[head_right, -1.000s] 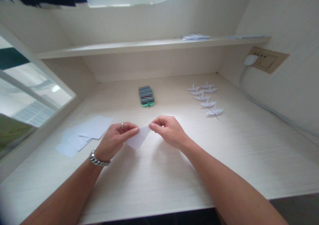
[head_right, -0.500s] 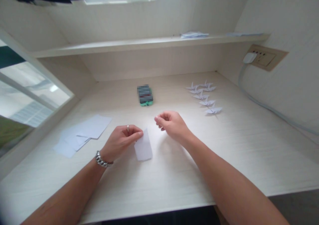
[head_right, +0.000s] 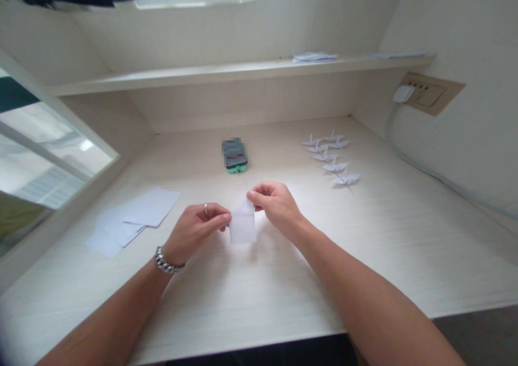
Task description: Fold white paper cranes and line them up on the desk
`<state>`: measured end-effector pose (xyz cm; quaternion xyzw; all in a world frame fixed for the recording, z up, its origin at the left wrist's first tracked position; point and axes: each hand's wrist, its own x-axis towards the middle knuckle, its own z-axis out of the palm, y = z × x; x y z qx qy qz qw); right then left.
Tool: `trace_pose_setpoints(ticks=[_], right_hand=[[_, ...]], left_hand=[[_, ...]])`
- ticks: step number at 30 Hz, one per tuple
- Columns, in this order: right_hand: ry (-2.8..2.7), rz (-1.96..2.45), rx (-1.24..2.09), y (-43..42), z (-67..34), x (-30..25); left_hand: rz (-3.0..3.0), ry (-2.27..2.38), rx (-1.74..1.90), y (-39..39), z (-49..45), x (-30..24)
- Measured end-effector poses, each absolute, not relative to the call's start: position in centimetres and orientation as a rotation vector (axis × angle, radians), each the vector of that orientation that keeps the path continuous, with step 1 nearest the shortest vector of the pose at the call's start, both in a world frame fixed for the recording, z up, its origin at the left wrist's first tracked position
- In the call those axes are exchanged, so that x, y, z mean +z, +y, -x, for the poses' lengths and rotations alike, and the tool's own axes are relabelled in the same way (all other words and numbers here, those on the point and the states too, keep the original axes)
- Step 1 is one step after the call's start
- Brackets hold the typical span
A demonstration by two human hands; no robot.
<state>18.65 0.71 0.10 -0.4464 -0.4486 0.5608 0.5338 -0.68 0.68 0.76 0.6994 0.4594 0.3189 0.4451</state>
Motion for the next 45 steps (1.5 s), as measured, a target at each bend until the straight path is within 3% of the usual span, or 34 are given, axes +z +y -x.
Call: trace_pose_setpoints(ticks=[6,28,45], right_hand=[[-0.942,1.067,1.261,1.2,-20.2,0.8],[-1.529,1.151,1.288,0.3,-17.9,-1.4],[-1.264,1.158,1.256,0.4,-18.0,-0.5]], left_hand=[[-1.644,1.143,0.851,0.9,0.9,0.9],[-1.598,1.116,0.866,1.1,0.5,0.1],[-1.652,1.133,0.767,0.8,0.4,0.4]])
